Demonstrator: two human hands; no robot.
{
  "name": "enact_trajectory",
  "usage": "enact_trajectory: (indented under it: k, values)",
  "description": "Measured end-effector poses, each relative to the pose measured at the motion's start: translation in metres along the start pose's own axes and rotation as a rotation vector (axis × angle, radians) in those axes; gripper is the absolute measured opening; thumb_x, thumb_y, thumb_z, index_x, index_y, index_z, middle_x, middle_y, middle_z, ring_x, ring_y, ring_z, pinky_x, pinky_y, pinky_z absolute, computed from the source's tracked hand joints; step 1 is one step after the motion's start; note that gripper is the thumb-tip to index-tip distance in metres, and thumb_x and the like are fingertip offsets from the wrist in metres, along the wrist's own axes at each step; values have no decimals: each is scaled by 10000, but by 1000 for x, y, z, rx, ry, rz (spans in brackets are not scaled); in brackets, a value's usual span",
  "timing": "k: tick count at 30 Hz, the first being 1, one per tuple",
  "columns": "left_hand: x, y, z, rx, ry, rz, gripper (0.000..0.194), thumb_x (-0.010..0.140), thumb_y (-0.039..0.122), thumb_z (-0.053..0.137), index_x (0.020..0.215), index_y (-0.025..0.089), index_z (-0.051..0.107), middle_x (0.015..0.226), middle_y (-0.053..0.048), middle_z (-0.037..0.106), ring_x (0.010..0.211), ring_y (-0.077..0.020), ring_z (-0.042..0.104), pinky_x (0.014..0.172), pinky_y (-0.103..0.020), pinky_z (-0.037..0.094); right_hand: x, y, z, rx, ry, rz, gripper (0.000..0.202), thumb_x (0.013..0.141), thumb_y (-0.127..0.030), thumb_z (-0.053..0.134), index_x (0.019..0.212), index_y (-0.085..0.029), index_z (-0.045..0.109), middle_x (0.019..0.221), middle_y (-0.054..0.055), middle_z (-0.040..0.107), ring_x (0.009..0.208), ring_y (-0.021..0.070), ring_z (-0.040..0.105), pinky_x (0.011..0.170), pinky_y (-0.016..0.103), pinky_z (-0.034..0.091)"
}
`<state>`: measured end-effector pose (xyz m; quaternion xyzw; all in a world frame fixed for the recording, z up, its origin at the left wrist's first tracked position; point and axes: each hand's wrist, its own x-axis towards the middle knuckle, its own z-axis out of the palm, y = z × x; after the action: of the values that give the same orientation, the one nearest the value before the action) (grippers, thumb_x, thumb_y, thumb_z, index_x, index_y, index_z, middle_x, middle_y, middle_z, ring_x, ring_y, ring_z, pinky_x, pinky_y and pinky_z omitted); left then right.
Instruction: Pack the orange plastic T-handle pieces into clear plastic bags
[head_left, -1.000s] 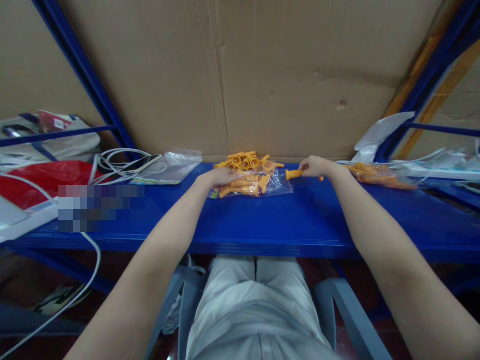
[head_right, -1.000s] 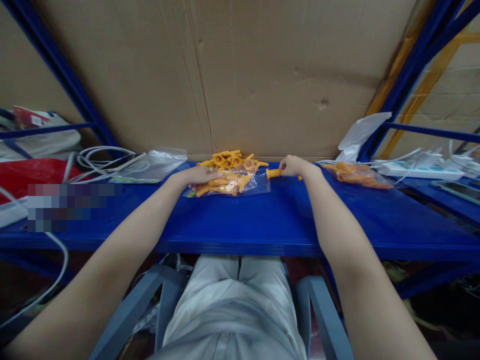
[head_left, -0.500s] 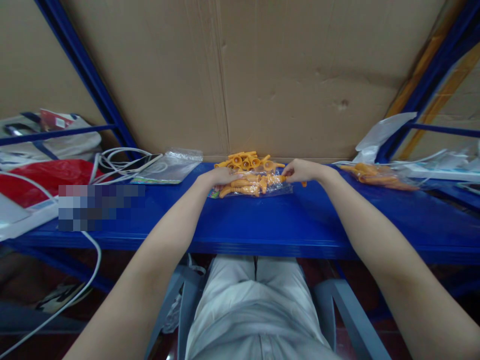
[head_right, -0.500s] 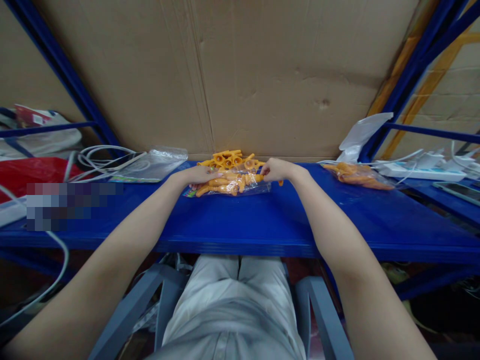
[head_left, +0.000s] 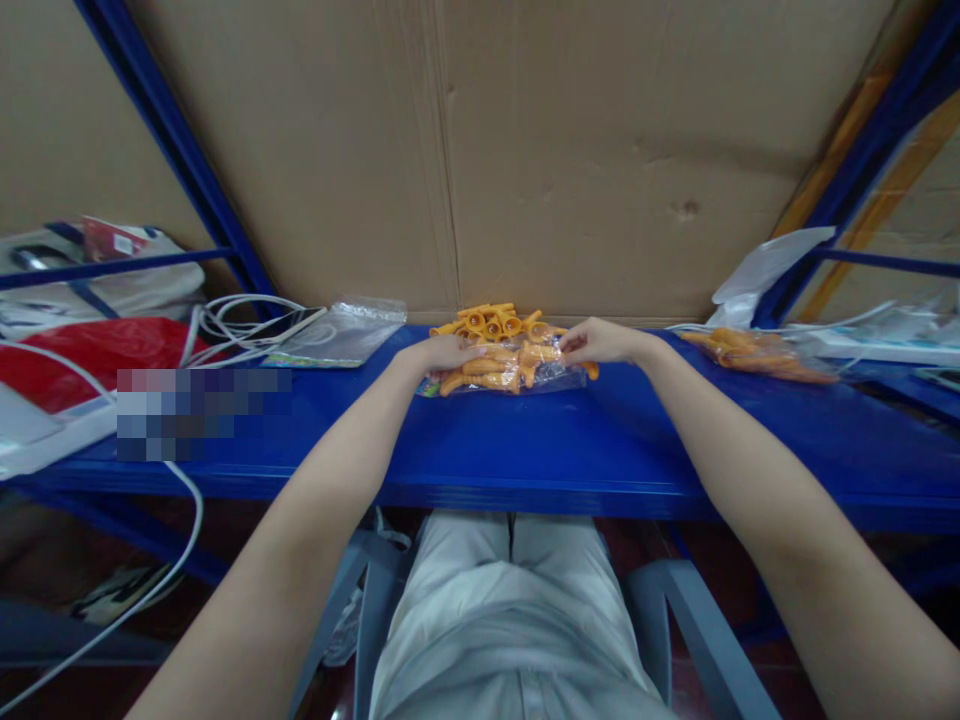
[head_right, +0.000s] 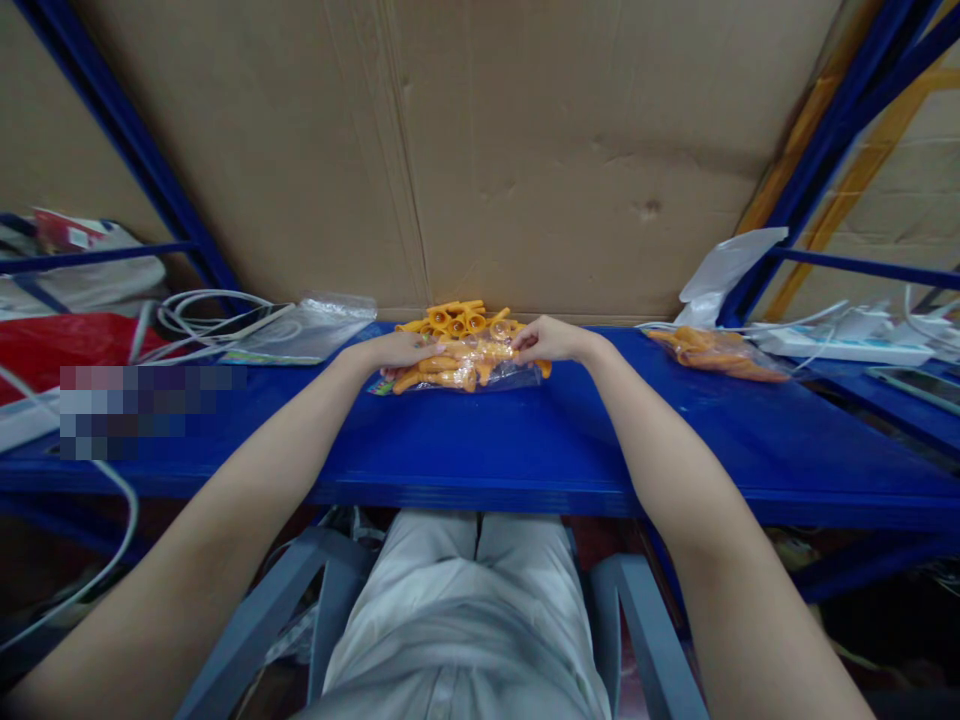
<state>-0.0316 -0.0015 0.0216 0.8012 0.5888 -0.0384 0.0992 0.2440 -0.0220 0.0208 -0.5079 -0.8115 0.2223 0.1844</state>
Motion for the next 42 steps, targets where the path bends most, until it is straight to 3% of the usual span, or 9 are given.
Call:
enact_trajectory:
  k: [9,15,18,20,22,26,30,36,42]
  values:
    - [0,1,1,-52,1,-19,682,952,618,236,1112,114,667,648,-106,671,541,-189,643,556,-260,503,11,-5,22,98,23,-101,183,753,-232,727,919,-194,794,964,26,754,861,156,671,841,289,531]
    - [-1,2,-1,-75,3,-52,723,918,697,275,1035,123,699,694,-127,697,645,-233,691,646,-299,530,11,-6,28,194,20,-83,218,783,-226,699,981,-180,778,1013,45,751,877,150,677,897,323,529]
    - [-2,2,-4,-46,214,6,612,918,646,378,1066,149,703,913,-122,747,891,-254,702,791,-289,516,9,-8,27,149,-2,-73,215,762,-219,715,966,-184,773,1021,44,749,907,169,678,892,332,534]
    - [-4,5,-6,-72,368,131,522,915,580,454,1117,164,697,1090,-104,734,1046,-251,659,878,-286,484,8,-11,25,81,3,-72,216,745,-195,722,956,-180,767,1014,45,747,914,180,676,872,321,534]
    - [-7,11,-7,-132,403,290,470,899,523,528,1156,165,692,1166,-93,714,1079,-240,637,911,-300,464,7,-13,23,-1,22,-84,213,739,-187,722,948,-173,759,987,51,745,896,183,671,840,303,531]
    - [-7,24,-2,-170,352,489,379,853,425,641,1111,158,718,1061,-83,740,973,-224,659,881,-333,463,7,-15,21,-149,47,-111,145,717,-212,730,850,-153,739,843,46,720,781,170,647,738,274,505]
    - [1,30,7,-160,433,573,215,845,309,650,953,160,761,911,-70,753,870,-213,669,825,-334,465,10,-9,19,-115,48,-188,142,712,-268,722,795,-153,736,750,15,690,703,149,612,678,263,470]
    - [5,30,8,-234,556,596,165,834,245,641,900,152,761,749,-31,714,681,-149,609,686,-274,432,15,6,18,90,72,-252,252,713,-365,728,858,-166,779,862,38,734,783,165,633,753,290,491]
    - [3,32,9,-321,546,606,131,815,230,658,833,141,752,638,2,657,578,-107,518,605,-246,375,20,11,22,83,67,-234,197,700,-334,753,828,-191,795,816,22,745,762,167,641,761,300,501]
